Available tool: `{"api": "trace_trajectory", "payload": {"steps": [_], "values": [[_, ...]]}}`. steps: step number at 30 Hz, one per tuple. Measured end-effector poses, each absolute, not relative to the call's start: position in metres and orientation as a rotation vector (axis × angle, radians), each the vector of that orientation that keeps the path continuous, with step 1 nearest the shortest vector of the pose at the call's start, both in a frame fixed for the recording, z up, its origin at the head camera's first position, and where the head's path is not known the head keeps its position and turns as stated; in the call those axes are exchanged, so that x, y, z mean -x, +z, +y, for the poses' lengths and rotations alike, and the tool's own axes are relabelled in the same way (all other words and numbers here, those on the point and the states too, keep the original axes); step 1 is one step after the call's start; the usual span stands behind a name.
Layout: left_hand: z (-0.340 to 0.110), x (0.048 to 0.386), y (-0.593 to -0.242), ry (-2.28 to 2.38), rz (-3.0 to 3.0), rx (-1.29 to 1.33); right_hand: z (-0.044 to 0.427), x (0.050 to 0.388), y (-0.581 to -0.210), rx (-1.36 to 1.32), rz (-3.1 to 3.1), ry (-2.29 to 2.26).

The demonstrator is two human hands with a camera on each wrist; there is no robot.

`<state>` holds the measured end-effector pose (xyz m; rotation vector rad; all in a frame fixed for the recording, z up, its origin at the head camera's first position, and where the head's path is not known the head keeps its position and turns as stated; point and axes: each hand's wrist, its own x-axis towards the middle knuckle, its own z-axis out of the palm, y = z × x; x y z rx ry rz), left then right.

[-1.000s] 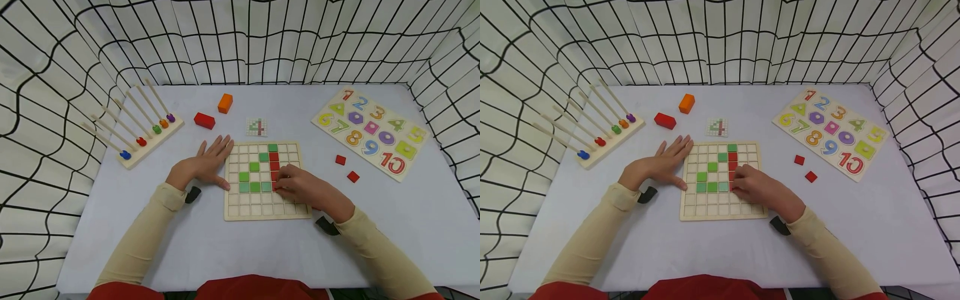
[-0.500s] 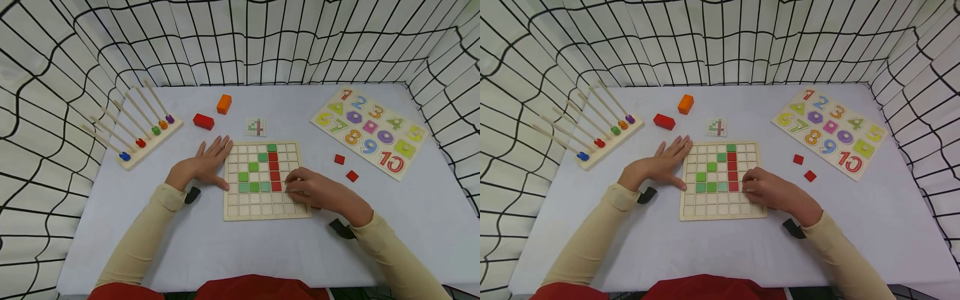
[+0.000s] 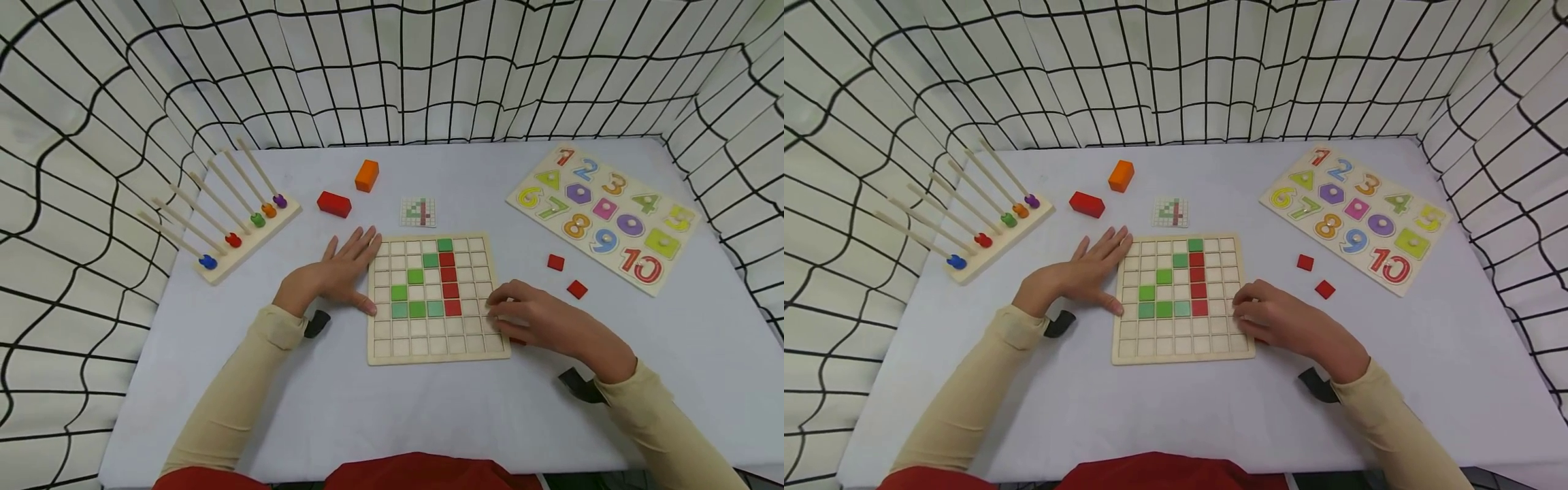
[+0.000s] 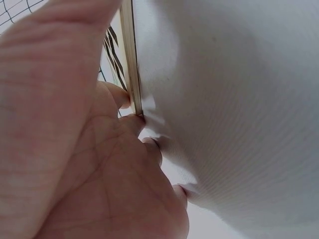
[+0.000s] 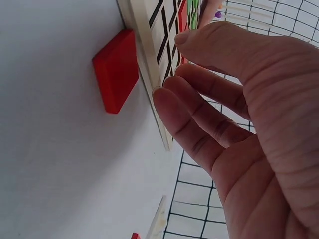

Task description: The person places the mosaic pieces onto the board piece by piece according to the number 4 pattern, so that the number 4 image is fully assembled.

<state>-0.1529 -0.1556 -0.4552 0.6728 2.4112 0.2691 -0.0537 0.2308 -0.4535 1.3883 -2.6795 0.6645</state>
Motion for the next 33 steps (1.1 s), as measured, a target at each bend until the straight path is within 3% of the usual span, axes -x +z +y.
{"api": "trace_trajectory", "payload": {"steps": [24, 33], "values": [[-0.153, 0.148, -0.448, 0.250, 2.408, -0.684, 0.253, 0.030, -0.447, -1.186, -3.063, 0.541], [-0.154, 0.149, -0.449, 0.252, 2.410, -0.676, 0.254, 0.030, -0.443, -1.248, -3.060, 0.567]]}}
